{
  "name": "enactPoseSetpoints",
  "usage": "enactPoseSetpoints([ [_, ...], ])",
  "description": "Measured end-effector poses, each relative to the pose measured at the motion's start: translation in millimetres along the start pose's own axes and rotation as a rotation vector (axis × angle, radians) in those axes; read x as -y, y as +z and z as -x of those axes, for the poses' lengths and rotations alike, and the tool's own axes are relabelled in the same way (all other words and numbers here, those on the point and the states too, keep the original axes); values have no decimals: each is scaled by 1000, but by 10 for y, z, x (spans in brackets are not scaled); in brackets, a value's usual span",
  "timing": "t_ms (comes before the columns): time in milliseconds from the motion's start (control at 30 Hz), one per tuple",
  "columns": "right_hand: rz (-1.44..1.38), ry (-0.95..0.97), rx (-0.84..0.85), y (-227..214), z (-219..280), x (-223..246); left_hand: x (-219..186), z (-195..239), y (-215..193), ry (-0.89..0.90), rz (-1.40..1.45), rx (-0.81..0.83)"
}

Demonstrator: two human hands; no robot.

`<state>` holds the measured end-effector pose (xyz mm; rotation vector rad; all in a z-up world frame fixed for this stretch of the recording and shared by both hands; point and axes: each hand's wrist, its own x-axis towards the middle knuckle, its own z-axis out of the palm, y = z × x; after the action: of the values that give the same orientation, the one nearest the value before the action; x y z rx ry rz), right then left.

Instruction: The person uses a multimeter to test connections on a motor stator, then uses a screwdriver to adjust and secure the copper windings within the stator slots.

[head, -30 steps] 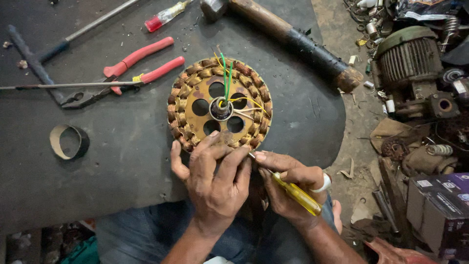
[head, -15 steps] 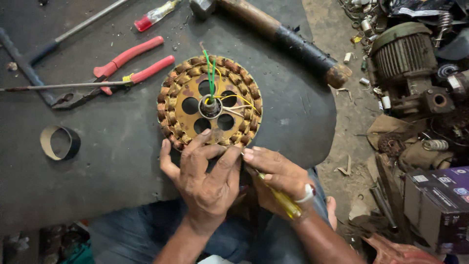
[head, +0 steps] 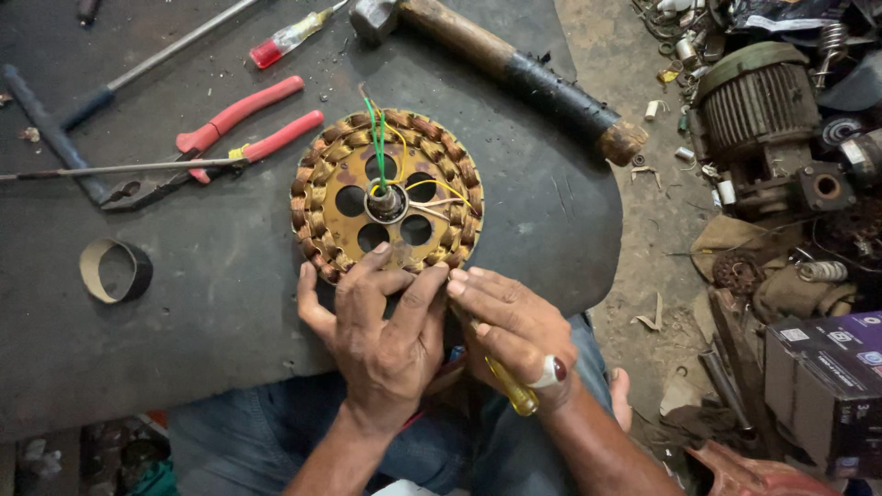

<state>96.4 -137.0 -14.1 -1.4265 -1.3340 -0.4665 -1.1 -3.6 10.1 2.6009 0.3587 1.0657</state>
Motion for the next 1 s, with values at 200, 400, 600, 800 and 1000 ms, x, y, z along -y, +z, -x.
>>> enactPoseSetpoints([
  [200,-28,66,-21,-40,104,-7,11,-2,-15,-1,-27,14],
  [400,-149,350,-241,107,255,52,18,-6,14,-14,58,-62],
  [600,-295,475,-255,82,283,52,48,18,37,-22,94,-82],
  [800,-285,559,-270,70,231,98,48,30,43,-12,98,-89],
  [1000,-298,545,-233,65,207,92,53,30,34,-19,116,-69],
])
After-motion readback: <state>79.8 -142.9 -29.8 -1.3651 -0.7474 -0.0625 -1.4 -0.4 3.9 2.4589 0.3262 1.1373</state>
